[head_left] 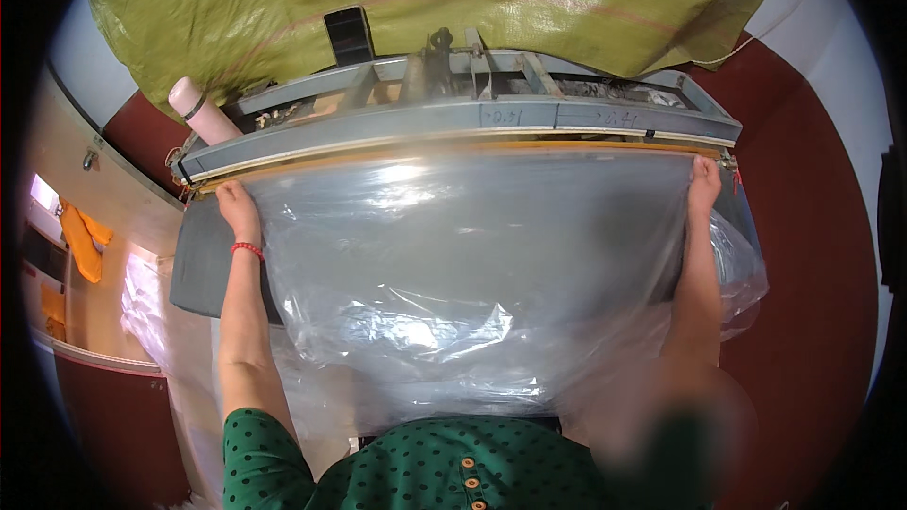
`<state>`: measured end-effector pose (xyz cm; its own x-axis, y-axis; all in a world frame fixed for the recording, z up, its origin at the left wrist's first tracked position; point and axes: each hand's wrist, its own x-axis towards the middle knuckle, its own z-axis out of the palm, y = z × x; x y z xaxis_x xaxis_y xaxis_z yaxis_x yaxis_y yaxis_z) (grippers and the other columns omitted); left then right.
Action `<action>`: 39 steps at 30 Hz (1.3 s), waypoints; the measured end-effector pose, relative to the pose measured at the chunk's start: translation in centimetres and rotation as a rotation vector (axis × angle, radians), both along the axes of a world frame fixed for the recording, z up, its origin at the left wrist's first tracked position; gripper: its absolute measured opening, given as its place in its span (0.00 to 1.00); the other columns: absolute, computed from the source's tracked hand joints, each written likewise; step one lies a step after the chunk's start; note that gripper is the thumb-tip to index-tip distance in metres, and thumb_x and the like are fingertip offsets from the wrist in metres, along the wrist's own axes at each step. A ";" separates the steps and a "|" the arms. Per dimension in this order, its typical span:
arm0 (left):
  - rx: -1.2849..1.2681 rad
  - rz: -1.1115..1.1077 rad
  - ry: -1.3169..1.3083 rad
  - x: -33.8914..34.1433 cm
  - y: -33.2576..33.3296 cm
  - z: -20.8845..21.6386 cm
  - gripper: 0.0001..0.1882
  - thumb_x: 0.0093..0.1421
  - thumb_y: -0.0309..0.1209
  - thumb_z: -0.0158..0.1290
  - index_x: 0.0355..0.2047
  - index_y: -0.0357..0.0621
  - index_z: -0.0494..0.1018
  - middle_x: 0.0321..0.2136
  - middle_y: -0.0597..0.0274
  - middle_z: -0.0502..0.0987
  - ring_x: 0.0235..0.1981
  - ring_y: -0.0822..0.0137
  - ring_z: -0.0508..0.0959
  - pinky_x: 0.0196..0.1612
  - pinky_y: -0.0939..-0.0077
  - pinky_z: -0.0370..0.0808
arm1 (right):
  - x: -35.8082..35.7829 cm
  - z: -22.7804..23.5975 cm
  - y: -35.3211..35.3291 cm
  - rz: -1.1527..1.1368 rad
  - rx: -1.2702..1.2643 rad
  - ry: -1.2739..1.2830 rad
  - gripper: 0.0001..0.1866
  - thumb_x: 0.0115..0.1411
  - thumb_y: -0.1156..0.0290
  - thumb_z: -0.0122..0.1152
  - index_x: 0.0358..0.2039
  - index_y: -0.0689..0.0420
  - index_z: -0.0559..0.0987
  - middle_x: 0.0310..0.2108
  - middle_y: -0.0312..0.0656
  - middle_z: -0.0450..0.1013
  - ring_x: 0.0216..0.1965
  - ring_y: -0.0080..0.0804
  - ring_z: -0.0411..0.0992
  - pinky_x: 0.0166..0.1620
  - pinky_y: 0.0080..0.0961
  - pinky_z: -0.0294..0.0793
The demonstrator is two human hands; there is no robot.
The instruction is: Operating a heat sealing machine to seal large plastic film bags.
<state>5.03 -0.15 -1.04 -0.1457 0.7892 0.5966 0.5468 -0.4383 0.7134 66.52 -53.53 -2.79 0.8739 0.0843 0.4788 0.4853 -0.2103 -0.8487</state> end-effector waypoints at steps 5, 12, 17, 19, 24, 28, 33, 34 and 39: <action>-0.024 0.000 -0.050 0.2 2.0 -0.8 0.12 0.57 0.35 0.46 0.23 0.37 0.66 0.17 0.63 0.69 0.21 0.72 0.66 0.28 0.77 0.67 | 0.0 0.7 3.7 -0.080 0.090 -0.043 0.09 0.53 0.67 0.59 0.25 0.58 0.72 0.18 0.30 0.67 0.21 0.16 0.61 0.28 0.13 0.63; -0.051 0.224 -0.154 0.2 1.7 0.0 0.10 0.54 0.32 0.46 0.26 0.35 0.65 0.25 0.56 0.71 0.25 0.65 0.71 0.33 0.73 0.69 | 0.5 0.7 2.7 -0.220 0.027 -0.107 0.06 0.50 0.72 0.58 0.25 0.58 0.70 0.20 0.32 0.67 0.21 0.17 0.63 0.28 0.15 0.64; -0.144 0.182 -0.303 -0.7 3.1 -0.9 0.08 0.55 0.29 0.42 0.30 0.35 0.63 0.31 0.52 0.69 0.28 0.64 0.71 0.33 0.71 0.69 | 0.8 0.8 2.4 -0.244 0.200 0.014 0.06 0.51 0.72 0.54 0.30 0.58 0.69 0.22 0.34 0.67 0.22 0.19 0.64 0.27 0.17 0.65; -0.102 0.185 -0.270 -0.8 3.2 -1.1 0.07 0.54 0.29 0.42 0.30 0.36 0.62 0.26 0.55 0.69 0.24 0.67 0.70 0.29 0.74 0.69 | 0.4 1.1 2.3 -0.220 0.272 0.158 0.09 0.52 0.71 0.55 0.33 0.58 0.70 0.24 0.37 0.68 0.23 0.21 0.65 0.26 0.19 0.66; -0.306 -0.163 -0.396 -1.2 0.6 1.4 0.05 0.54 0.29 0.44 0.29 0.40 0.62 0.21 0.64 0.67 0.18 0.74 0.66 0.21 0.80 0.66 | -3.4 4.2 -0.4 -0.064 0.207 -0.023 0.13 0.55 0.68 0.55 0.37 0.61 0.70 0.30 0.41 0.69 0.30 0.24 0.68 0.33 0.21 0.68; -0.187 -0.625 -0.191 -4.3 -5.2 4.8 0.03 0.57 0.28 0.45 0.32 0.47 0.66 0.21 0.74 0.65 0.21 0.82 0.63 0.22 0.89 0.58 | -8.7 6.5 -8.8 -0.232 -0.128 -0.412 0.18 0.55 0.64 0.55 0.42 0.63 0.69 0.39 0.45 0.69 0.40 0.33 0.67 0.44 0.25 0.66; 0.072 -0.226 0.005 -9.1 -13.9 7.0 0.07 0.57 0.25 0.44 0.36 0.37 0.66 0.29 0.64 0.67 0.31 0.74 0.66 0.35 0.82 0.63 | -12.7 1.1 -19.8 -1.020 -0.449 -0.235 0.26 0.54 0.56 0.56 0.46 0.61 0.69 0.46 0.49 0.66 0.49 0.40 0.63 0.48 0.33 0.64; 0.215 0.083 0.318 -9.1 -16.0 7.2 0.09 0.57 0.25 0.43 0.38 0.35 0.66 0.33 0.60 0.68 0.35 0.69 0.68 0.39 0.78 0.65 | -12.9 -0.6 -21.3 -1.223 -0.613 -0.118 0.27 0.53 0.54 0.56 0.47 0.60 0.69 0.45 0.48 0.66 0.48 0.39 0.64 0.44 0.31 0.70; -0.688 -0.964 0.162 -5.3 -31.9 5.2 0.11 0.57 0.28 0.46 0.40 0.40 0.69 0.31 0.64 0.72 0.35 0.72 0.71 0.42 0.78 0.67 | -12.0 -6.7 -26.3 -0.241 0.564 0.738 0.23 0.53 0.54 0.56 0.46 0.55 0.70 0.39 0.40 0.68 0.33 0.27 0.67 0.34 0.25 0.70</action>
